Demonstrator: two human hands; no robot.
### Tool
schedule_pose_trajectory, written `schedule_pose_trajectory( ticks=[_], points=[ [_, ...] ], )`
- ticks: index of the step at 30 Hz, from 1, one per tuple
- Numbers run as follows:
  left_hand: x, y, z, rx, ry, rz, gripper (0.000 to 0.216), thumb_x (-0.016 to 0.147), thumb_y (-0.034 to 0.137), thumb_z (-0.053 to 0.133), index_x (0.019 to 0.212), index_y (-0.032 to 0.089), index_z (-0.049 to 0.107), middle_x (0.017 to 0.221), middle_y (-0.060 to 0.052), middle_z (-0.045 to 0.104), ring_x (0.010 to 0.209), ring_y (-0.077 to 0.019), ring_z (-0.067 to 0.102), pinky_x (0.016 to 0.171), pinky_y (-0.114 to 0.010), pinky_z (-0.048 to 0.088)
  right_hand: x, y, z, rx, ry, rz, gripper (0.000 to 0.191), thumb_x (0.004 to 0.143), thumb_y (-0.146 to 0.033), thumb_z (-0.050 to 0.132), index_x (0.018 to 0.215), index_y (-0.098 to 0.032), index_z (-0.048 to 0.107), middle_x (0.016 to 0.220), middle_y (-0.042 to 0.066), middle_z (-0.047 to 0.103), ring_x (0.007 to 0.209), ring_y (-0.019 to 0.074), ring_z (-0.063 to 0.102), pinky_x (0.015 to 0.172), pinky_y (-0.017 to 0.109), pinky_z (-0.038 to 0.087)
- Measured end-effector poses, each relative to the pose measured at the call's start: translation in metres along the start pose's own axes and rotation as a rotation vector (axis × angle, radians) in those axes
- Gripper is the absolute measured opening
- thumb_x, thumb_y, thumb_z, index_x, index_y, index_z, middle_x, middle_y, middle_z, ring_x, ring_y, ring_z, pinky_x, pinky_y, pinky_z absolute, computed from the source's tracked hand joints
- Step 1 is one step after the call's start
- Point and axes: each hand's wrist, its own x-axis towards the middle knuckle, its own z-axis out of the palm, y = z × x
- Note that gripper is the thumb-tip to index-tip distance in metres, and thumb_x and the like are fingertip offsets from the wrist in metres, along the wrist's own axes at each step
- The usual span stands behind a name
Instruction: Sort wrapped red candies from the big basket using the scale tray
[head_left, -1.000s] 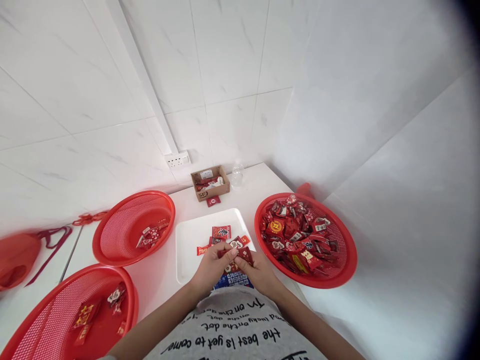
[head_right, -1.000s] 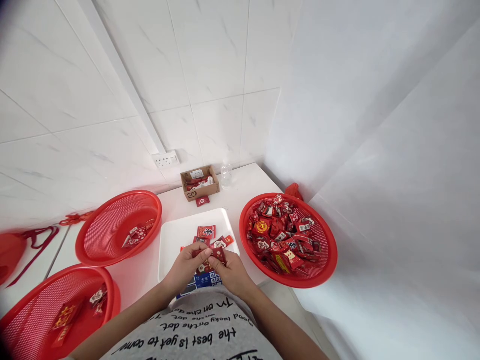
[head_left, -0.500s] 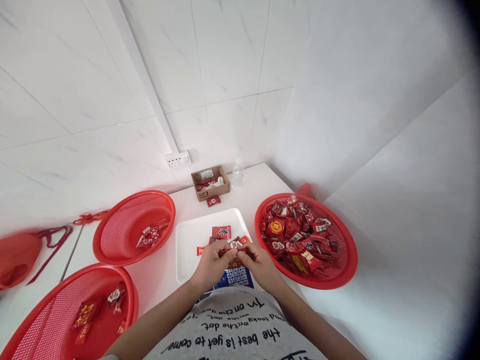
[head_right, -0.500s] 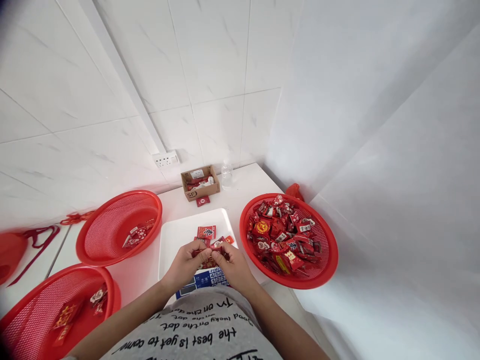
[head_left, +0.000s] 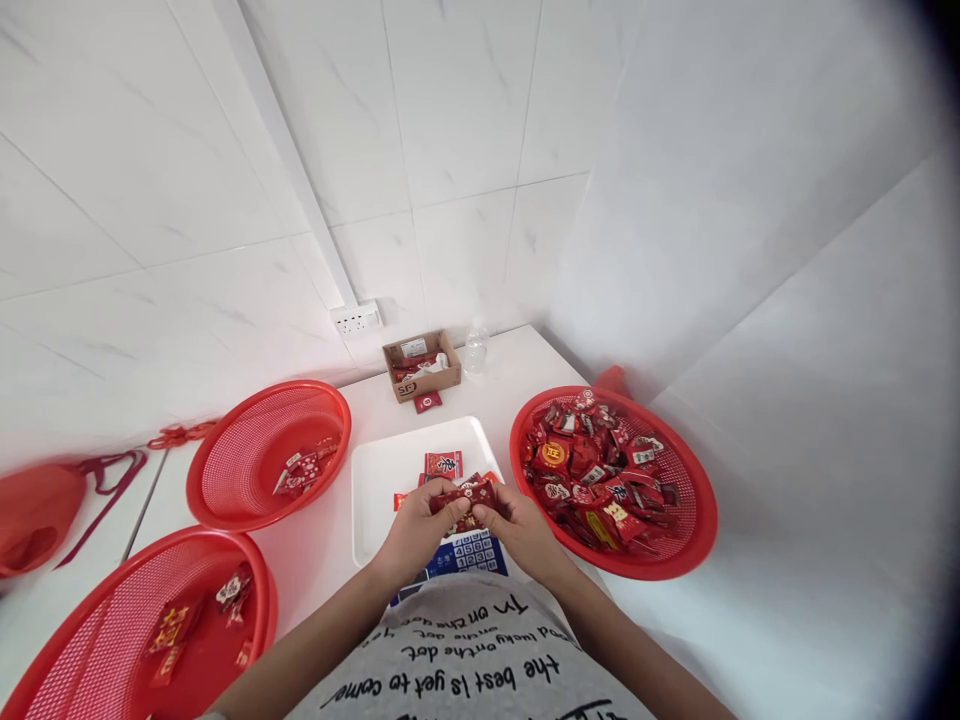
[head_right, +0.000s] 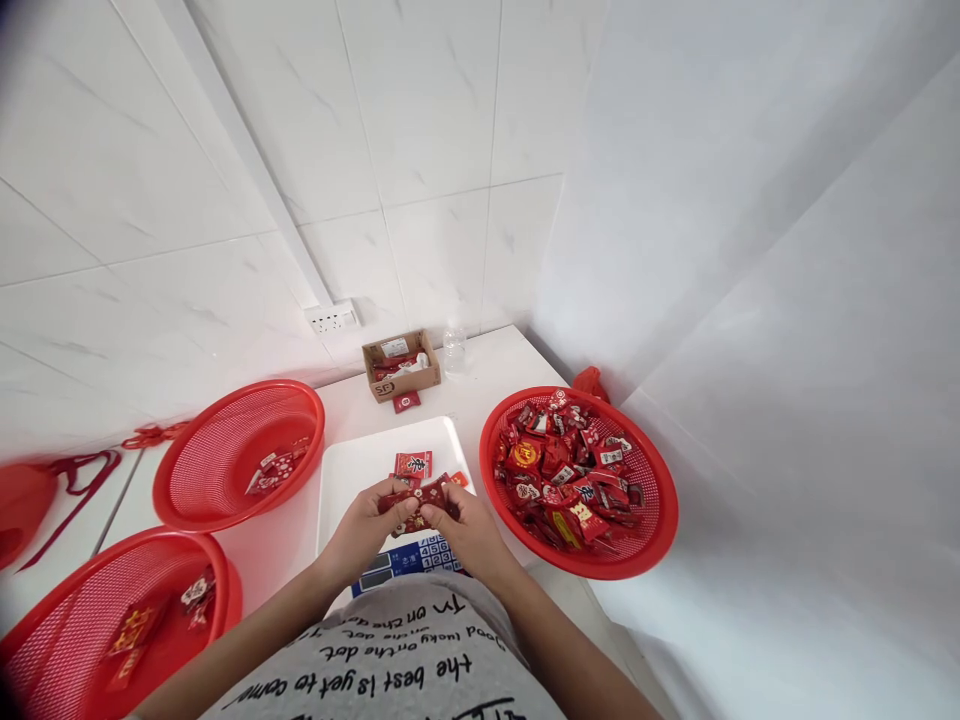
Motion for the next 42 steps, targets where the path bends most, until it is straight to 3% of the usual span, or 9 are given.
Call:
schedule_pose_trajectory(
  ticks=[8,16,21,29,37,42],
  points=[
    [-0.002,0.000,-0.001,0.081,-0.096,0.023,0.026,0.072,0.038,0.062,0.086,0.015,0.062,0.075,-0.001,0.064,0.069,-0.0146,0.056,0.065,-0.025,0.041,-0.001,-0.004,0.001,-0.093,0.093,-0.065,0.017,0.078,-0.032,0.052,0.083,-0.017,0.059,0.082,0.004,0.065,0.078,0.0183,0.059,0.072,0.030,0.047],
    [-0.003,0.006,-0.001,0.207,-0.213,0.102,0.036,0.081,0.043,0.048,0.094,0.014,0.065,0.083,-0.005,0.065,0.077,-0.0176,0.056,0.067,-0.026,0.042,-0.005,-0.007,0.003,0.057,0.086,-0.062,0.019,0.078,-0.034,0.052,0.082,-0.017,0.060,0.075,0.003,0.065,0.069,0.0172,0.060,0.068,0.030,0.049],
    [-0.002,-0.001,0.001,0.227,-0.185,0.105,0.035,0.081,0.044,0.047,0.086,0.014,0.064,0.070,-0.002,0.060,0.065,-0.0134,0.050,0.061,-0.024,0.040,-0.005,-0.010,0.004,0.158,0.104,-0.053,0.016,0.076,-0.033,0.057,0.080,-0.018,0.061,0.074,0.001,0.064,0.070,0.0165,0.060,0.067,0.029,0.049],
    [-0.001,0.000,0.007,0.058,-0.189,0.058,0.040,0.075,0.052,0.052,0.064,0.013,0.056,0.055,0.002,0.047,0.055,-0.0104,0.041,0.054,-0.023,0.035,-0.005,-0.014,0.005,0.284,0.074,-0.022,0.015,0.076,-0.032,0.057,0.077,-0.018,0.061,0.068,0.000,0.063,0.062,0.0150,0.060,0.061,0.028,0.049],
    [0.000,0.000,0.006,0.078,-0.164,0.074,0.033,0.078,0.045,0.052,0.081,0.014,0.062,0.063,0.000,0.055,0.060,-0.0115,0.047,0.059,-0.024,0.039,-0.003,-0.015,0.001,0.062,0.109,-0.041,0.021,0.079,-0.037,0.051,0.079,-0.018,0.061,0.071,0.001,0.064,0.067,0.0169,0.060,0.067,0.030,0.049],
    [0.001,0.003,0.003,0.009,-0.059,0.099,0.021,0.074,0.033,0.060,0.085,0.016,0.056,0.077,-0.001,0.058,0.071,-0.0129,0.053,0.066,-0.025,0.042,-0.002,-0.011,-0.005,-0.050,0.124,-0.020,0.021,0.077,-0.036,0.053,0.083,-0.017,0.060,0.079,0.004,0.065,0.075,0.0185,0.059,0.071,0.032,0.048]
  ],
)
